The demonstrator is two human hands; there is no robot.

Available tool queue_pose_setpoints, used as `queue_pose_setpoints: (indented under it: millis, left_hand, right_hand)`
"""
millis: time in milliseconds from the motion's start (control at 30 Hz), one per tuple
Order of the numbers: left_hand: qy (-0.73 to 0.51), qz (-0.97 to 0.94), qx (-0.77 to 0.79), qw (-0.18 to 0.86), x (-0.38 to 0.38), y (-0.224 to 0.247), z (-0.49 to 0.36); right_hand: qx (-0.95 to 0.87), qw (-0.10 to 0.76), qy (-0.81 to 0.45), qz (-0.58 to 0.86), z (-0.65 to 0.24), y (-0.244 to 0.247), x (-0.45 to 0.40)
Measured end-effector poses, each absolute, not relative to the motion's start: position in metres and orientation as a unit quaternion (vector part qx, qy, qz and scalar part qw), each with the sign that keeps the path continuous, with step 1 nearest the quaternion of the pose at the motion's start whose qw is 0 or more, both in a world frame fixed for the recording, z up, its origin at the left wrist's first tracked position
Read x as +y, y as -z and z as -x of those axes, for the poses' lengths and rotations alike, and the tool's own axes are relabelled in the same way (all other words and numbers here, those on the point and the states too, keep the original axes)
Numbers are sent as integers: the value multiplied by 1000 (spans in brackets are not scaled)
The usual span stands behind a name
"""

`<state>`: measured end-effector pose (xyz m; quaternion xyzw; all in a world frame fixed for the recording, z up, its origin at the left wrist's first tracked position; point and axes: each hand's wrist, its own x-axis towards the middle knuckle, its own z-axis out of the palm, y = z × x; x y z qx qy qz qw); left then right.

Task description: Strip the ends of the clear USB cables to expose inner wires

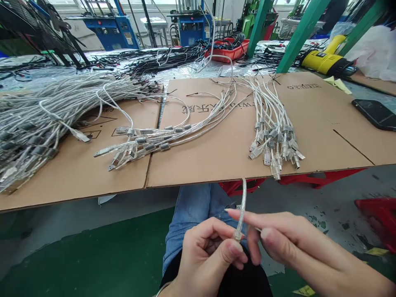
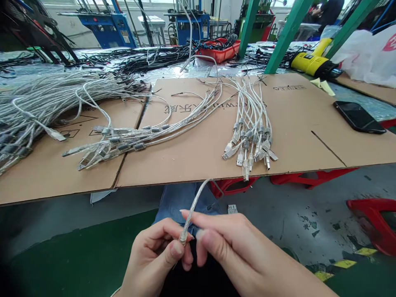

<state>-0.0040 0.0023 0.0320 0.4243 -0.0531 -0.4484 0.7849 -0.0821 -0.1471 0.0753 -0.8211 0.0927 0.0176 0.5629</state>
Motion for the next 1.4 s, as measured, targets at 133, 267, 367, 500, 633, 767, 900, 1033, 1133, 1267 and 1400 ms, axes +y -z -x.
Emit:
queue_pose_setpoints:
  millis: [133,267,367,500,633,767,900,1033,1133,1267,1400]
  left_hand:
    - [437,-430,-64,787,1,-33,4]
    - [424,-442,-83,786,-1,-33,4]
    - [409,-443,-105,791,-2,-33,4]
    - [392,-451,-129,791,-2,-34,2]
    - [369,-479,-153,782,-2,-34,2]
    - [338,-529,-193,754,-1,-31,2]
    - [284,-586,-236,721,1,-26,2]
    - [271,-595,-245,716,3,-25,1]
    - [307,-566,-212,736,1,-29,1]
    - [409,-511,-108,748,-1,-34,2]
    - [466,-473,-46,746,-2,-37,2]
  right_hand:
    - [-30,497,29,867,84,-82,-144]
    - [-60,439,44,895,79,-84,-145]
    - [-94,427,64,897,78,-83,-147]
    - [-105,405,72,906,80,-82,-148]
    - [-95,384,74,915,82,-83,-148]
    - [-79,362,66,927,82,-83,-148]
    - [-65,365,66,926,84,-81,-146]
    - [-34,374,62,925,86,-75,-141]
    - [-12,393,61,917,86,-74,-139]
    - [-13,439,34,898,85,-78,-141]
    - [-18,437,3,899,86,-79,-146]
